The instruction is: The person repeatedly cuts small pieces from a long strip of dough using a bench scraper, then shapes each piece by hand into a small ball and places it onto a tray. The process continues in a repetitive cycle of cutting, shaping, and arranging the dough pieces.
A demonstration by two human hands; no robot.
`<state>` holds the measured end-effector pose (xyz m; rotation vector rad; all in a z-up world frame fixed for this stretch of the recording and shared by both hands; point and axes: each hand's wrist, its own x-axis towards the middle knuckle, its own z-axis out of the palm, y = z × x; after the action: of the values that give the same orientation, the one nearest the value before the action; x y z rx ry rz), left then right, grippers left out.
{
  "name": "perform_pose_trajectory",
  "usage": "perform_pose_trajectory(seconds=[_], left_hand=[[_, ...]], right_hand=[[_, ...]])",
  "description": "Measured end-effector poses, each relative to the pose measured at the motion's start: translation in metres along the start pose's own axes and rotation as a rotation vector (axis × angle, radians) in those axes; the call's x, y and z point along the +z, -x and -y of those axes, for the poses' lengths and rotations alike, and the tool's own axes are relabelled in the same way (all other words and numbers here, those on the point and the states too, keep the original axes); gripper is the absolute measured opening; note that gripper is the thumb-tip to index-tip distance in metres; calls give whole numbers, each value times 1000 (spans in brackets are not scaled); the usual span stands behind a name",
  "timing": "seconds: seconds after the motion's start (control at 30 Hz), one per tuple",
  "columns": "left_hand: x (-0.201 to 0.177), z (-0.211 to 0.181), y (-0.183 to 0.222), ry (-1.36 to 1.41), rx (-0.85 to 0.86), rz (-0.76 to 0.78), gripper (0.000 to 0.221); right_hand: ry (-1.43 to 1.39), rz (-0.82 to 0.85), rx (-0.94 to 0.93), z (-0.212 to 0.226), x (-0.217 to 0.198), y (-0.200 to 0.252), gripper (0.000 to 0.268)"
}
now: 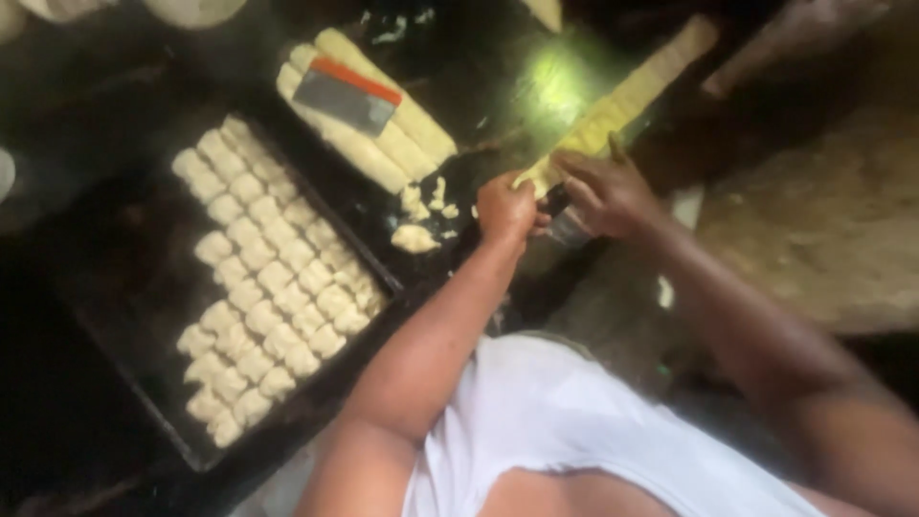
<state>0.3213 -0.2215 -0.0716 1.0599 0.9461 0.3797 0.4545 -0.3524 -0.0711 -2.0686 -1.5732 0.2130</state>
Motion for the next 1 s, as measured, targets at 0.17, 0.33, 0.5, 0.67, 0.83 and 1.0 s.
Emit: perform_pose_trajectory(seconds=[0.17,0.33,0.5,0.67,0.83,1.0], left_hand=[[-19,3,2,-18,-30,1,38],[-34,15,2,-50,13,71,38],[-56,10,32,-94,0,21,40],[-81,-18,79,-77,67,-12,36],[-106,-34,138,-21,340,-40,32],[-155,-37,179,-3,417,-229,33]], right_hand=[[47,14,-77,16,22,-1,49],[117,6,-194,34,34,8,59],[-7,34,-112,45,22,13,44],[125,35,-224,54,34,4,52],[119,132,-263,89,32,11,66],[132,216,-73,107,10,-21,49]])
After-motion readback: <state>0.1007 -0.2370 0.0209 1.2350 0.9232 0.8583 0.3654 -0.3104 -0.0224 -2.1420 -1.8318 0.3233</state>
